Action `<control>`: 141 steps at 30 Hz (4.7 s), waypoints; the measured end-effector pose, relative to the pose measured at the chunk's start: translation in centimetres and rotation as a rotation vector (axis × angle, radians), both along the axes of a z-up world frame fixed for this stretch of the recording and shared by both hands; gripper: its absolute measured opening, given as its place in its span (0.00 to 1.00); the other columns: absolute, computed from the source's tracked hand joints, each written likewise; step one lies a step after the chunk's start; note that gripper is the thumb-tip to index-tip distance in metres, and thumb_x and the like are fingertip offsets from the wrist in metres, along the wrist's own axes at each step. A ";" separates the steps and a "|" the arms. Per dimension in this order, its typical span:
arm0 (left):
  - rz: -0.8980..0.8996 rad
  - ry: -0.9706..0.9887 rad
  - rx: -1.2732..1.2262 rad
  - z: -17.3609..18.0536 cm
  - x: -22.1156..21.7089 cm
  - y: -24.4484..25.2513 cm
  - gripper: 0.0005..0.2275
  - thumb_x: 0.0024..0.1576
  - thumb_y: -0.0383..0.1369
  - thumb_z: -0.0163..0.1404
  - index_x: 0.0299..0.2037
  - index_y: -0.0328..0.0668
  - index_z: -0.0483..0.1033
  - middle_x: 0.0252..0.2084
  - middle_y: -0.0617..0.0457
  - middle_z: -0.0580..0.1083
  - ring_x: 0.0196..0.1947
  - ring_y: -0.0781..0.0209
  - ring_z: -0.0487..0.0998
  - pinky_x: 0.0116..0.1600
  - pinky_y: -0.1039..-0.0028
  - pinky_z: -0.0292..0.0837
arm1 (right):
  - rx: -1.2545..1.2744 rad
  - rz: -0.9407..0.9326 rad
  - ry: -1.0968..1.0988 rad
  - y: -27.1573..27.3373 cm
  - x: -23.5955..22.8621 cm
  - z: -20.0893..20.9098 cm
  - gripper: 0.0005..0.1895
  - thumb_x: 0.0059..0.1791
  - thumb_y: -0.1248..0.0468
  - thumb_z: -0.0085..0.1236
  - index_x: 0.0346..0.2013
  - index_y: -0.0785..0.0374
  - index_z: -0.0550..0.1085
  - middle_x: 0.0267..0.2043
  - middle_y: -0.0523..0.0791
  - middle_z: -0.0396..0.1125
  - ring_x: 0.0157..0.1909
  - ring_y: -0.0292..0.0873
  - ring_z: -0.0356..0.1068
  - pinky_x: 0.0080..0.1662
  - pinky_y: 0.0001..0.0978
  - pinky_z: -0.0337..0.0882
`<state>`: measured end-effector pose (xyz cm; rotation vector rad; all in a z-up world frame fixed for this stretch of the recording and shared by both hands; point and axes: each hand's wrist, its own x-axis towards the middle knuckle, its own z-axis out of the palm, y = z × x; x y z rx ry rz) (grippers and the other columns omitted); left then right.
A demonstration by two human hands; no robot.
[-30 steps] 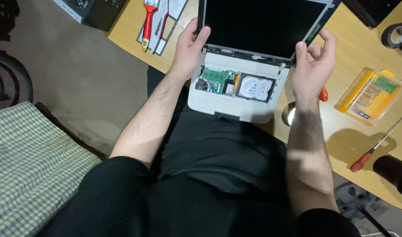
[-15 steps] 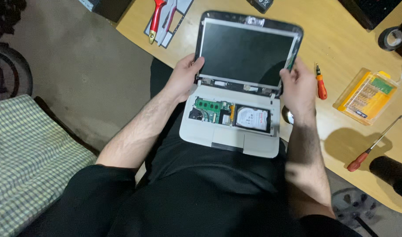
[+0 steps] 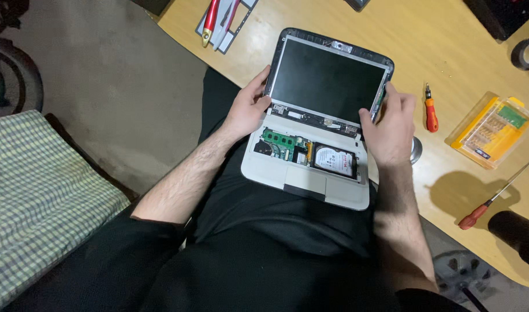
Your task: The person connects a ribbon cable to a new laptop screen and aligns it into the laptop frame. They then use a screwdriver to secure the screen with screws around the bezel and finally place the top cover back onto the laptop.
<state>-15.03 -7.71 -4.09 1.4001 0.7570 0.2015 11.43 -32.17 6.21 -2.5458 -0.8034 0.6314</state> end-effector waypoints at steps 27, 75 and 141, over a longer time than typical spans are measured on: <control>-0.047 0.278 -0.115 3.5 0.1 3.2 0.34 0.71 0.25 0.62 0.89 0.54 0.70 0.39 0.71 0.87 0.41 0.79 0.80 0.77 0.74 0.74 | -0.109 0.808 -0.280 6.4 4.1 -2.3 0.68 0.40 0.33 0.86 0.87 0.65 0.74 0.90 0.53 0.65 0.74 0.66 0.57 0.71 0.59 0.73; -0.809 0.850 0.376 14.7 10.1 7.3 0.65 0.60 0.31 0.75 0.99 0.70 0.32 0.48 0.44 0.81 0.47 0.41 0.85 0.54 0.49 0.81 | -0.413 0.601 0.002 3.5 7.7 3.3 0.75 0.44 0.38 0.89 0.96 0.61 0.56 0.76 0.60 0.73 0.73 0.70 0.73 0.63 0.73 0.79; -0.036 0.334 0.194 2.4 -0.6 1.8 0.29 0.79 0.33 0.50 0.93 0.51 0.67 0.47 0.62 0.80 0.50 0.68 0.78 0.70 0.71 0.74 | 1.080 -0.742 0.192 -5.7 13.9 -10.1 0.19 0.58 0.75 0.75 0.42 0.61 0.69 0.39 0.56 0.79 0.38 0.53 0.91 0.44 0.43 0.97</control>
